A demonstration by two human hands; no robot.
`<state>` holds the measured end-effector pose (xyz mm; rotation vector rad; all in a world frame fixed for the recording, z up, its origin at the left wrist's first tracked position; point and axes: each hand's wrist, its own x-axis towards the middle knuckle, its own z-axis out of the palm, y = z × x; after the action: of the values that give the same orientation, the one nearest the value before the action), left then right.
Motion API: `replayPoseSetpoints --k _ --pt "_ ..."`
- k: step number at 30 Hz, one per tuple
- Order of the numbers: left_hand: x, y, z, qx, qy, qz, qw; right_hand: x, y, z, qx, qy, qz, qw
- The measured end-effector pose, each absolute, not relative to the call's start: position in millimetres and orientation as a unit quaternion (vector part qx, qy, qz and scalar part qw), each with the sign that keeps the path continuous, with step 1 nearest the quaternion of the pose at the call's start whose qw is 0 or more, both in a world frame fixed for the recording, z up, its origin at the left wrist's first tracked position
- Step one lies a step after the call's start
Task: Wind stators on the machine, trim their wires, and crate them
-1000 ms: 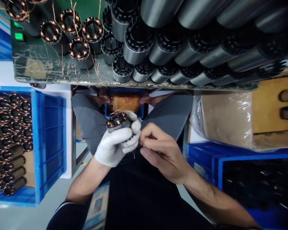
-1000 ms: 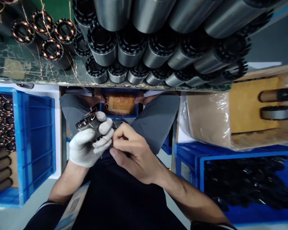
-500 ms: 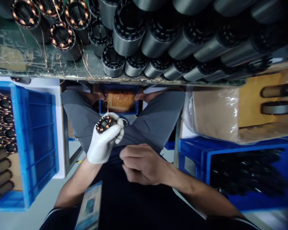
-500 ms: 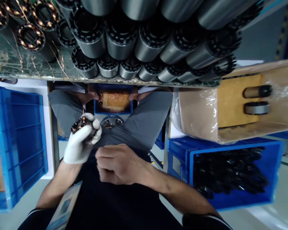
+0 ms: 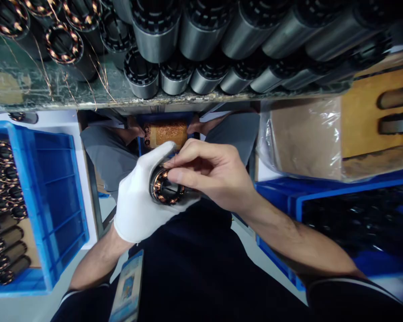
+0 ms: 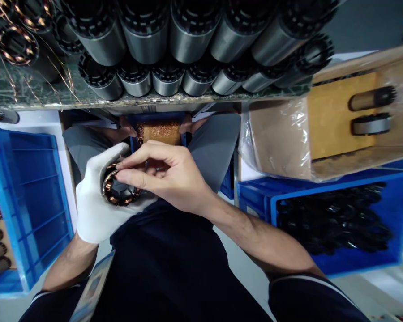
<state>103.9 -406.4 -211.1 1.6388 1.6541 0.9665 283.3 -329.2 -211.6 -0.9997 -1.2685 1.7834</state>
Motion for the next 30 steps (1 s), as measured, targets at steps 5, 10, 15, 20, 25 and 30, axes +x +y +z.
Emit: replayPoseSetpoints --k 5,10,15,20,25,30 --pt "117 -409 -212 0.595 0.685 0.322 0.269 287 -340 -212 -0.437 -0.542 0.616 0.369" --pt "127 -414 -225 0.582 0.635 0.439 0.255 288 -345 -212 -0.428 -0.397 0.727 0.360" --pt "123 -413 -231 0.556 0.563 0.556 0.255 312 -327 -223 -0.442 -0.429 0.684 0.392" --pt "112 -399 -212 0.558 0.565 0.513 0.327 339 -325 -195 -0.450 -0.664 0.401 0.443" --pt "111 -395 -203 0.598 0.559 0.440 0.369 341 -323 -178 -0.297 -0.855 0.360 0.227" --pt "106 -409 -221 0.672 0.613 0.337 0.241 349 -305 -220 -0.276 -0.883 0.331 0.184"
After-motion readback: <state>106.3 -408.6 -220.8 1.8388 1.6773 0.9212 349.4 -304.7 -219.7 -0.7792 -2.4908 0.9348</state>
